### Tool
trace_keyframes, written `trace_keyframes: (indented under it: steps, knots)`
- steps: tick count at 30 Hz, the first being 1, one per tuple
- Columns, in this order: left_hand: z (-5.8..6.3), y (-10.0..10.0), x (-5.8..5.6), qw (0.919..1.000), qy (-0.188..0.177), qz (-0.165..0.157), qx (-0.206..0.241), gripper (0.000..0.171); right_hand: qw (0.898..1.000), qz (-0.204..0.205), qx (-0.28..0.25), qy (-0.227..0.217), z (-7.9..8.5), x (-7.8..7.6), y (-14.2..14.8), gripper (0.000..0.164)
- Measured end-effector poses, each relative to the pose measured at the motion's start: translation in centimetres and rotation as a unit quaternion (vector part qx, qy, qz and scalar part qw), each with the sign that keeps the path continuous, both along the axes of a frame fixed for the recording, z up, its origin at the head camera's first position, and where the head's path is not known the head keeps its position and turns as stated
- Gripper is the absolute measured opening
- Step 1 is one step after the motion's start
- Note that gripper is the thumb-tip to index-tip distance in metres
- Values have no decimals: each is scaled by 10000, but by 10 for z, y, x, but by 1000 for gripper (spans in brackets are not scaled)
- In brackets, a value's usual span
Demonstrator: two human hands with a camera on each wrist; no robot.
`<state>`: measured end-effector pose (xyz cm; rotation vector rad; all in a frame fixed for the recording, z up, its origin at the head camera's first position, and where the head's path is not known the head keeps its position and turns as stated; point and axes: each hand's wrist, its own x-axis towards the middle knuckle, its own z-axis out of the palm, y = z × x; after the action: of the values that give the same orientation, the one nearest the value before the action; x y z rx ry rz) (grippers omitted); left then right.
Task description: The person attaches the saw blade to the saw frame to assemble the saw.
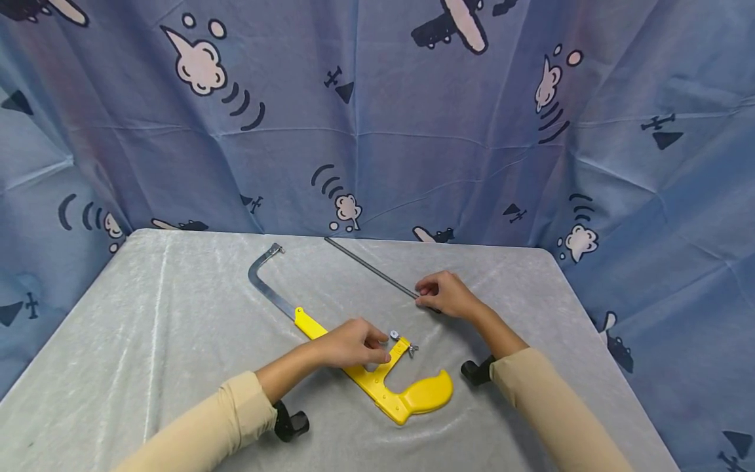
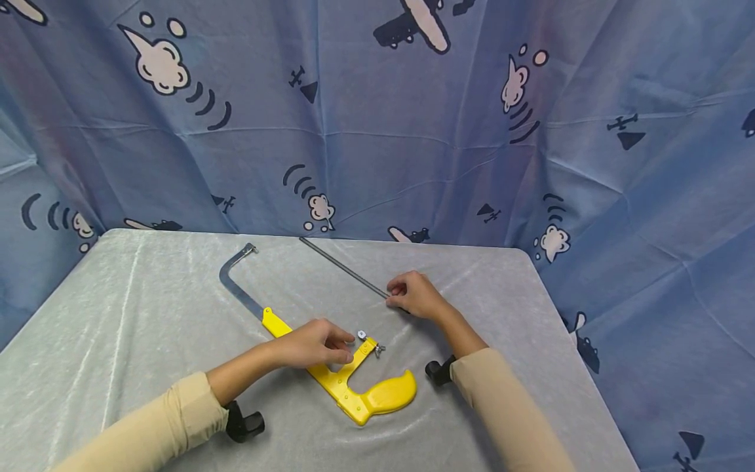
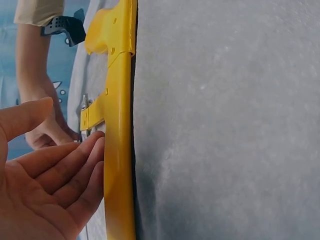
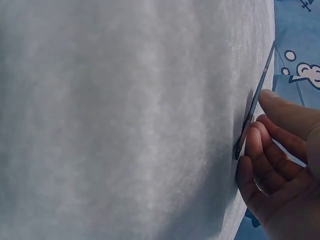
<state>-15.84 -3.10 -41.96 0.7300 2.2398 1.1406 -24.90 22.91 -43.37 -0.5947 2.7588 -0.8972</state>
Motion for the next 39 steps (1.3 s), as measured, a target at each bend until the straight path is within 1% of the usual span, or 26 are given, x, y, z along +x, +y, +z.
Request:
trace_keyframes:
  steps: [10,18,22,26,31,35,39]
  knots:
    - [-6,6,1,9995,-212,175,140,44,9999,155,69,9,0,-3,-1,17]
    - [-7,9,3,9992,-200,202,274,41,9997,77,189,95,-1,-3,-5,13]
    - [-9,10,3,9990,-155,241,356,36,9997,52,220,48,0,-3,-6,13]
    - [-12,11,3,9990,-9,267,351,32,9997,36,226,-61,1,-2,-8,14]
    - [-14,13,3,9992,181,236,275,40,9997,43,206,-109,1,-3,-8,16]
    - [-15,14,3,9994,164,246,169,48,9997,88,177,-113,0,-4,-9,17]
    - [-15,15,4,9994,148,270,123,49,9997,139,126,-122,1,-4,-10,18]
